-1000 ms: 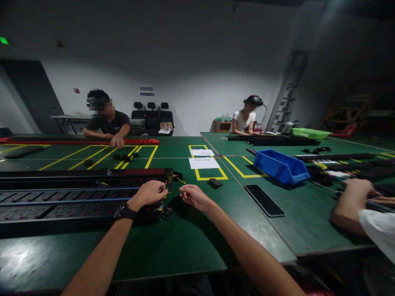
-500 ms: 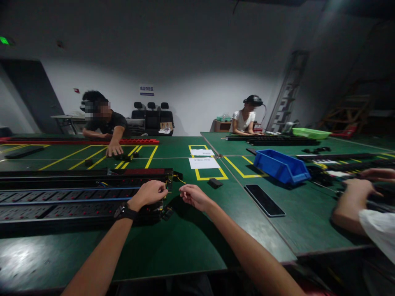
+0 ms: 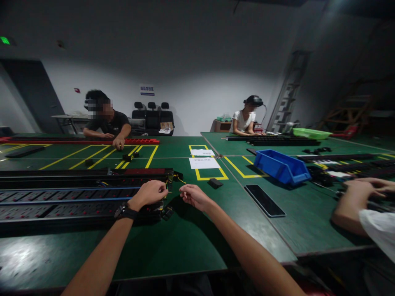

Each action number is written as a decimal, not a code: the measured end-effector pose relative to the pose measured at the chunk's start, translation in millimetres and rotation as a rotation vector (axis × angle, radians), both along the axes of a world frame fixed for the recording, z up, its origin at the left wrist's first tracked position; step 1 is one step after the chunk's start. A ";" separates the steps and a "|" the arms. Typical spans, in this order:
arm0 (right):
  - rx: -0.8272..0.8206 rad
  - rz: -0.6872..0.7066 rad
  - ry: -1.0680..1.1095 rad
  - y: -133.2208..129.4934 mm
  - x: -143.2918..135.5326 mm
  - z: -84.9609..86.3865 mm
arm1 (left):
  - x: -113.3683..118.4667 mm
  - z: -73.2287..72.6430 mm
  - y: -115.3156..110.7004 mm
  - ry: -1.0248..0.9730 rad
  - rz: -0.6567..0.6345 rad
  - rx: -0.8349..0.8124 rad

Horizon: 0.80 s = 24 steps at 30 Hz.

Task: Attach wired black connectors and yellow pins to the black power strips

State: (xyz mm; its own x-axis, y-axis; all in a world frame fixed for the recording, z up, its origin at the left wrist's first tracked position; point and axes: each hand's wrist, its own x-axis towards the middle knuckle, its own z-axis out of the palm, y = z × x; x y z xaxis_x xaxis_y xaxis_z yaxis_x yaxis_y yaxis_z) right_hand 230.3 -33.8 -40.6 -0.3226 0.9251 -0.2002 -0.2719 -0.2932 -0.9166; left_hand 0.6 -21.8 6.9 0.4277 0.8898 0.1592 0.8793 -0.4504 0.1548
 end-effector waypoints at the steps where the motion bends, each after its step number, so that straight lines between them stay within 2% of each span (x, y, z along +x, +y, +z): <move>1: -0.004 -0.003 -0.003 -0.1 -0.1 0.1 | 0.0 0.2 -0.2 -0.001 -0.001 0.001; 24: -0.012 -0.004 0.012 0.8 -1.1 -1.0 | -1.4 -1.2 -0.2 0.005 -0.014 0.022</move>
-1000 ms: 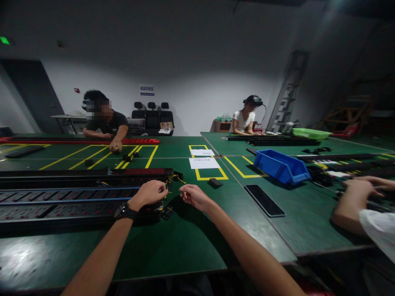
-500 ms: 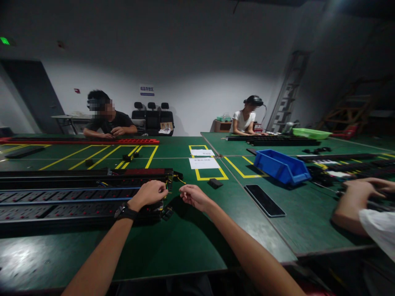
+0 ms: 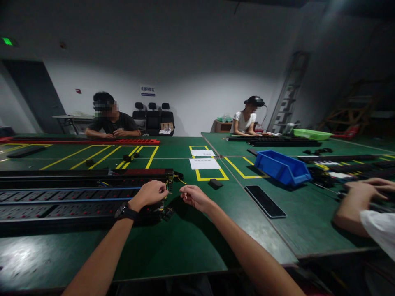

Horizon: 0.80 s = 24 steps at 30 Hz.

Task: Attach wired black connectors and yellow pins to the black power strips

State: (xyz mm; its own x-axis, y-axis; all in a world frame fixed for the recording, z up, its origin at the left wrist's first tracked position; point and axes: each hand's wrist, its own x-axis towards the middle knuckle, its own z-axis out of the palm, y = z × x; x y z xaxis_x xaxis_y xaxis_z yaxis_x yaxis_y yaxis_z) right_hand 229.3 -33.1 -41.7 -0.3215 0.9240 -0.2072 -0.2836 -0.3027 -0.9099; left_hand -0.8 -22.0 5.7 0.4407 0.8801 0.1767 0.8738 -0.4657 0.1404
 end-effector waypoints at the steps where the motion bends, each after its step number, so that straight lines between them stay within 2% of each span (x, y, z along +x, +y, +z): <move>1: 0.001 0.001 -0.001 0.0 0.2 0.0 | 0.0 0.0 0.1 -0.003 -0.003 0.000; 24: 0.027 0.014 -0.016 0.2 0.1 -1.1 | 1.0 0.7 -1.1 -0.006 0.012 -0.009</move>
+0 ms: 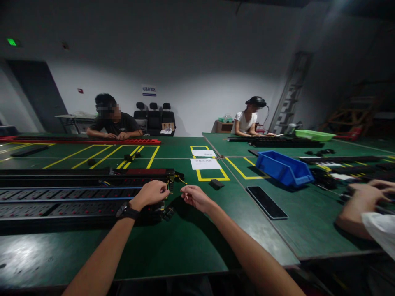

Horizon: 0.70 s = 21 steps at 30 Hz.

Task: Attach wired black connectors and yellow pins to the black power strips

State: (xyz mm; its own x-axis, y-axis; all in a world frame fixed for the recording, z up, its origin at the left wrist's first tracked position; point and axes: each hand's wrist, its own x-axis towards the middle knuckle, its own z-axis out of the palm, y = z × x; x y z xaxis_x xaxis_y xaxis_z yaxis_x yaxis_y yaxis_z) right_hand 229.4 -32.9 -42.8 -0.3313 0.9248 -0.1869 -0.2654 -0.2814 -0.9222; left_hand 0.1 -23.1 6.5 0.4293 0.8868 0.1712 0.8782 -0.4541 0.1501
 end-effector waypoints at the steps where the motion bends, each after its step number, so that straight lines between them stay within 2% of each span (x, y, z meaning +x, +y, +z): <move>1: 0.001 0.000 0.001 -0.2 -0.1 0.2 | 0.0 -0.2 0.0 0.000 -0.002 0.004; 15: 0.015 -0.004 -0.037 -1.1 -2.0 0.6 | 0.2 0.6 -0.4 -0.007 -0.012 0.000; 18: 0.129 -0.038 -0.265 2.3 3.2 6.2 | -0.2 -0.2 0.4 -0.010 -0.010 -0.001; 20: 0.301 -0.156 -0.589 5.4 14.8 14.4 | -0.5 -0.7 0.9 -0.010 -0.011 0.002; 21: 0.390 -0.261 -0.784 6.9 23.3 19.2 | -0.6 -0.9 1.1 -0.007 -0.013 0.002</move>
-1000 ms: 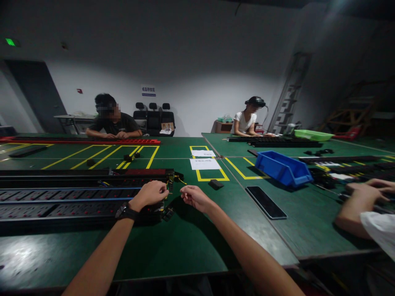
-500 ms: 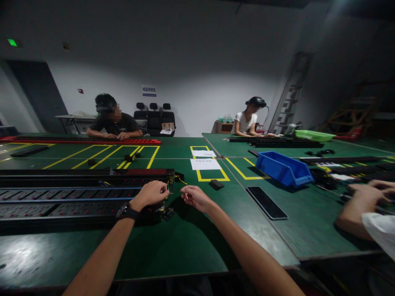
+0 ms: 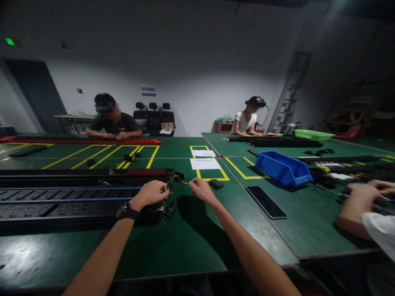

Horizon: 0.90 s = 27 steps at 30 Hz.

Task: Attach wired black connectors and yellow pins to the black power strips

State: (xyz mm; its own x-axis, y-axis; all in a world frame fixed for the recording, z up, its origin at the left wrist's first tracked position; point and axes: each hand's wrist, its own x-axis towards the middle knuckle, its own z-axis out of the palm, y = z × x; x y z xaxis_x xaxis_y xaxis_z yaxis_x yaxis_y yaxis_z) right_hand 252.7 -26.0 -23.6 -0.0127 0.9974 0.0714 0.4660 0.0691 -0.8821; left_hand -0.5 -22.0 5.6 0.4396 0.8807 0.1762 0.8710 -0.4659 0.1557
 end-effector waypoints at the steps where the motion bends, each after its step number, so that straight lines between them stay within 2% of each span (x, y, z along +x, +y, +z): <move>1: 0.102 -0.118 -0.171 1.3 10.0 4.9 | -0.1 -0.1 0.1 0.003 -0.002 0.000; 2: 0.164 -0.237 -0.322 2.5 21.1 9.4 | -0.3 -0.2 0.2 0.007 -0.006 0.001; 4: 0.150 -0.417 -0.552 4.5 44.4 15.6 | -0.6 -0.3 0.3 0.012 -0.011 0.001; 6: 0.036 -0.517 -0.706 6.7 65.8 16.6 | -0.7 -0.3 0.4 0.014 -0.010 0.003; 8: -0.067 -0.548 -0.774 9.7 82.3 12.7 | -0.8 -0.2 0.6 0.014 -0.008 0.004; 12: -0.182 -0.507 -0.745 17.5 96.9 -0.4 | -0.3 0.5 0.8 0.013 -0.007 -0.003; 15: -0.196 -0.486 -0.677 21.4 97.6 -7.5 | -0.1 0.9 0.9 0.011 -0.003 -0.010; 21: -0.075 -0.514 -0.561 26.6 101.4 -19.0 | -1.3 -0.7 1.2 0.008 -0.007 0.001; 27: 0.149 -0.346 -0.388 38.7 99.5 -24.8 | -1.3 -1.0 2.4 0.009 -0.006 -0.012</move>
State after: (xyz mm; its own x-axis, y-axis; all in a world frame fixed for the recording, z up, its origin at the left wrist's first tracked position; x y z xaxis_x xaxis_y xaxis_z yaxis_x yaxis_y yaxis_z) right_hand 352.2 12.8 -48.4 0.2615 0.9272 0.2680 0.7731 -0.0350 -0.6333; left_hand -1.8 -19.6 4.6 0.4465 0.8800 0.1618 0.8695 -0.4694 0.1536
